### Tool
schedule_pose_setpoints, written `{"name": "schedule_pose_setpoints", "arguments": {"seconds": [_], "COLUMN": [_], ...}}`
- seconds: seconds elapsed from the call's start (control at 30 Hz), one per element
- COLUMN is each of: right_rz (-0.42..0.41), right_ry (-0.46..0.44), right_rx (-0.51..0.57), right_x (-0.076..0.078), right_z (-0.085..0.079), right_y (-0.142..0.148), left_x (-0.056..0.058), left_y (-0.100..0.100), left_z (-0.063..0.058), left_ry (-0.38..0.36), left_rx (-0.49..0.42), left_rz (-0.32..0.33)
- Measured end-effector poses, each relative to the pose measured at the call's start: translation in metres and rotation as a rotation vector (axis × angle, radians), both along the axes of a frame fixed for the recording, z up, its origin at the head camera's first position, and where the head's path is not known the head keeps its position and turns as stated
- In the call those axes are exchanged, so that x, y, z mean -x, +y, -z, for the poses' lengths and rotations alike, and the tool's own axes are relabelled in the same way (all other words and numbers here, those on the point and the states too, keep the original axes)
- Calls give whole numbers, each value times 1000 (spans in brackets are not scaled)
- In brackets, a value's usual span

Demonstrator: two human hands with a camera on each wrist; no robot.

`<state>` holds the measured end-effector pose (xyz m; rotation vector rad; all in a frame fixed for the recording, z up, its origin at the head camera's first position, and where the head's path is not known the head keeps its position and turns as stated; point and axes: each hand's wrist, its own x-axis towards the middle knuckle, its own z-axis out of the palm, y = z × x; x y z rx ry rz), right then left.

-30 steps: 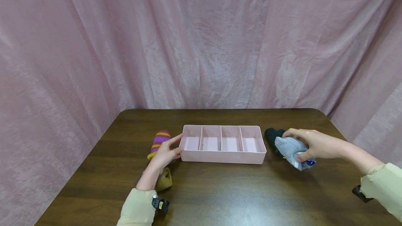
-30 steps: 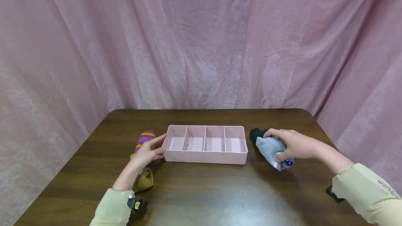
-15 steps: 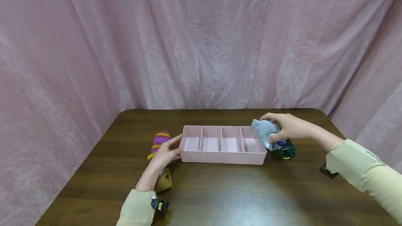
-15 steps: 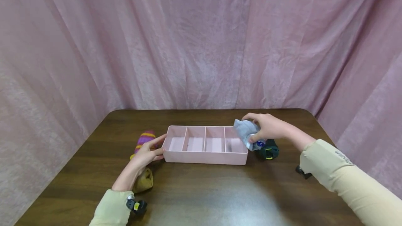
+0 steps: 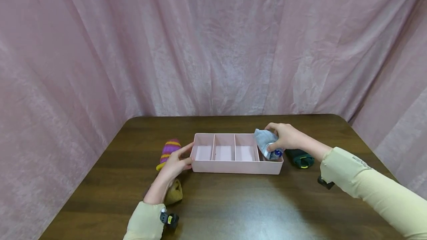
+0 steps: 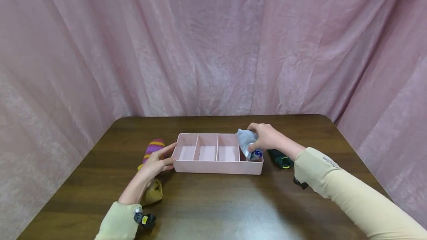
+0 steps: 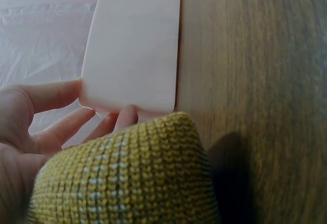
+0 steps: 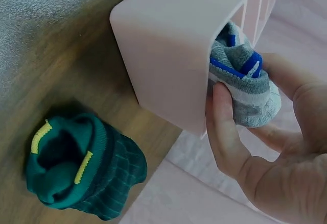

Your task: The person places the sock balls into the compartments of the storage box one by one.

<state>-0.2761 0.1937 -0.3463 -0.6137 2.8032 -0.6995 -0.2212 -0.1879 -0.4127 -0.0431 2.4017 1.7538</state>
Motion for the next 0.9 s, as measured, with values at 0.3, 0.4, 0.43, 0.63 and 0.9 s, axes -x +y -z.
{"name": "schedule_pose_setpoints", "arguments": {"seconds": [0.3,0.4,0.43,0.63,0.9], "right_rz": [37,27,18,-23,-48], "right_ry": [65,87,97,127,124], "right_rx": [-20,-35,-37,-47,-46], "right_x": [-3,-6,-7,-12,-13], "right_z": [8,10,11,8,5], "right_y": [-5,-5,-5,-2,3], "left_x": [-1,-2,-2,-2,-1], "left_y": [-1,-1,-1,-1,-1], "left_z": [-1,-1,-1,-2,-3], "left_ry": [2,0,1,0,0], "left_rx": [18,25,27,31,24], "left_rz": [-5,1,2,3,-3]}}
